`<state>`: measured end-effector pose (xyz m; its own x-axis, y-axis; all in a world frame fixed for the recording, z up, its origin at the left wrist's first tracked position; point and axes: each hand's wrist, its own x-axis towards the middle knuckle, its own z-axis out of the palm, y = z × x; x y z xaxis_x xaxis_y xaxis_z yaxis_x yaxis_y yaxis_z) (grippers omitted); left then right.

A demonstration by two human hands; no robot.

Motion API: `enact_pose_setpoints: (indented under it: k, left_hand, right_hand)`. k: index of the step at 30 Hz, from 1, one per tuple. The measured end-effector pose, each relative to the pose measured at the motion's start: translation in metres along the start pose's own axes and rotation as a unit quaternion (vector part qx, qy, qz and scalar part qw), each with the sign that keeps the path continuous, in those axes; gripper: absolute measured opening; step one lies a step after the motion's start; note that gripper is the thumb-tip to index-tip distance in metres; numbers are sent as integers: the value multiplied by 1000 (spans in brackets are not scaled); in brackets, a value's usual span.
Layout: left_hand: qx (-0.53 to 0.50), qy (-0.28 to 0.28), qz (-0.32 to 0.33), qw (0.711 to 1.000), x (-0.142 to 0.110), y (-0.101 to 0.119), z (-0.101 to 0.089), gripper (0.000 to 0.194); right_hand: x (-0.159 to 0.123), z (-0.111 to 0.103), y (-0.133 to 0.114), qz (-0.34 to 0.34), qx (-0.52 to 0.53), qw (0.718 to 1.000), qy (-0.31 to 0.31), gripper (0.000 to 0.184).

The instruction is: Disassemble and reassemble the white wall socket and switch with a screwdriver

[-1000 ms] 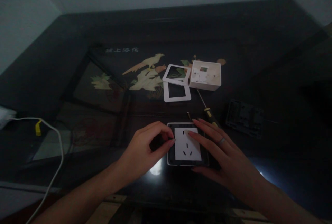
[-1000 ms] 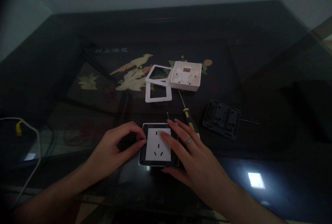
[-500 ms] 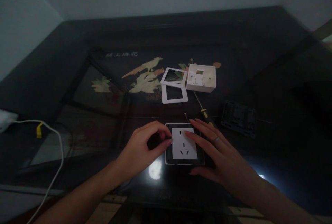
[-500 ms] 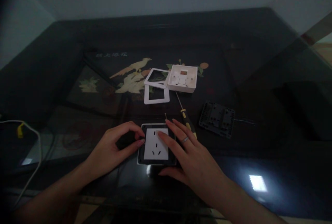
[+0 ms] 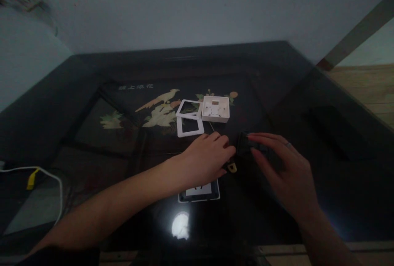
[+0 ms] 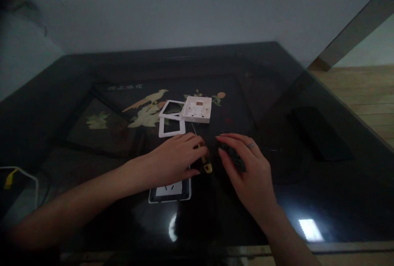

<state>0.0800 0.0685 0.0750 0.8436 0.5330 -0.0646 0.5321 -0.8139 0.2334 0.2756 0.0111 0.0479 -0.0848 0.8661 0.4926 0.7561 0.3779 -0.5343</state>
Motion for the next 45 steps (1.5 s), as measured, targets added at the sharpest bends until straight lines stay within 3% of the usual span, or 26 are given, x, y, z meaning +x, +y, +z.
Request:
enact_pose_setpoints:
  k: [3,8,13,15,17,19,22,25,27,29,31,34,39,45]
  left_hand:
    - [75,-34,8,997,20,5,9,35]
    - [95,-39,70,992,37,5,22,28]
    - [65,-38,149,986,34,-8,3,25]
    - [5,14,144,989,19,-13,-14,26]
    - [-122,119,113,979,-2,-19,-31,23]
    - [-230,255,86,935,-27,-25,-42,27]
    - [-426,428,19,797,-62,-35,-41,34]
    - [-541,499,-85,672,-89,-41,-21,31]
    - [-558,523,-138,629,-101,-42,-6,27]
    - [-562,536,-181,604,-108,-40,7,29]
    - [-556,542,-199,598,-112,-37,15,38]
    - [-524,568,-168,612,-113,-31,18,49]
    - [-494,599,-109,621,-111,-25,20,45]
    - [-496,590,-94,630,-110,-20,22,43]
  right_hand:
    - [-1,0,3,5,20,1000,4,19]
    - [-2,-3,3,5,41,999,8,19]
    - [0,-11,2,20,32,999,29,17]
    - [0,-13,1,28,27,998,42,16]
    - [-2,-13,-1,35,24,998,46,16]
    - [-5,-9,-5,27,28,999,25,17]
    - [-12,6,-11,-19,55,996,-66,23]
    - [-21,24,-16,-66,79,977,-185,49]
    - [-25,34,-19,-89,82,962,-246,70]
    - [-28,40,-20,-107,82,951,-278,82]
    - [-29,43,-20,-113,80,945,-295,86]
    - [-28,44,-20,-108,73,942,-308,87]
    - [-29,47,-19,-105,63,944,-305,78]
    - [-29,47,-20,-109,64,948,-293,70]
